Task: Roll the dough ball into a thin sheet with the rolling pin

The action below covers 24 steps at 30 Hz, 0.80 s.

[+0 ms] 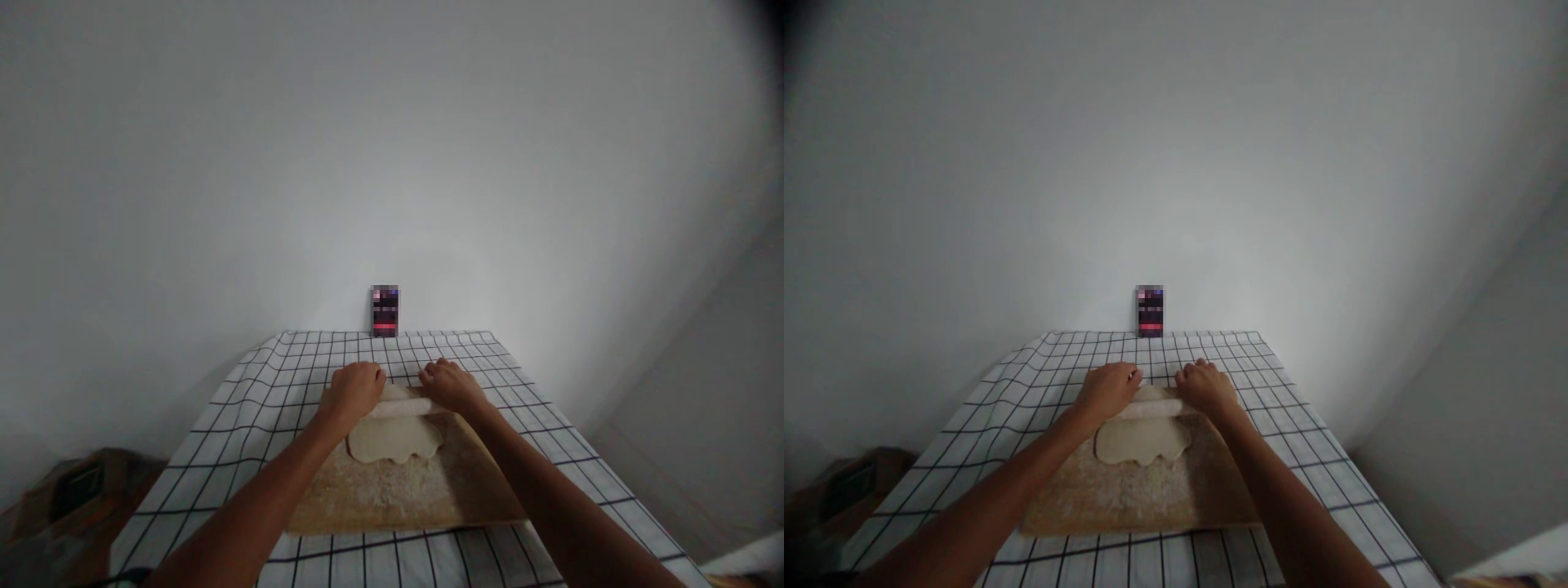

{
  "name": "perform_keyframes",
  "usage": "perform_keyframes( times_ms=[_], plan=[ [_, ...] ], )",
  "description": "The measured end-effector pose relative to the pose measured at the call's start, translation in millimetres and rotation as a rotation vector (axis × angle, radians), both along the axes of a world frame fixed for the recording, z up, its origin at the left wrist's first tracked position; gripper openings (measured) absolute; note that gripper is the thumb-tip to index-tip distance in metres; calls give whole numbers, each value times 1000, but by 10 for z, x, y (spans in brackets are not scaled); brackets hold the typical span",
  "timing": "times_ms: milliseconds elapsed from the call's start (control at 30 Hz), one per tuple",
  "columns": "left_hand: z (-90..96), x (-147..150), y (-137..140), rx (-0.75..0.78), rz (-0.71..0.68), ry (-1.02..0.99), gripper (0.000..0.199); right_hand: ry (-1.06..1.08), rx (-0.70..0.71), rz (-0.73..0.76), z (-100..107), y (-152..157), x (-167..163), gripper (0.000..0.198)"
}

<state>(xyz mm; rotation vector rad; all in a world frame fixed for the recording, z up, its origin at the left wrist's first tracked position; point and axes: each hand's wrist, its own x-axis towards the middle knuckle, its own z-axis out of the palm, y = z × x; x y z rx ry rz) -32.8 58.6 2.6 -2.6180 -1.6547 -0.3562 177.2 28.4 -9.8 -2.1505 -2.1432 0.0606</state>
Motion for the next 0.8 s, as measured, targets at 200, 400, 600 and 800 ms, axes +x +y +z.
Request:
perform_keyframes(
  times_ms=[200, 400, 600, 800],
  plan=[
    [16, -42, -204, 34, -26, -3, 37, -35, 21, 4, 43, -344, -74, 39],
    [-134, -163, -481, 159, -119, -79, 31, -48, 139, 12, 23, -858, -267, 37],
    [-317, -318, -781, 287, -232, -175, 35, 7, 444, -29, -430, -1220, -330, 40],
    [-343, -323, -815, 252, -204, -189, 36, 46, 426, 56, -508, -1175, -216, 50]
  ],
)
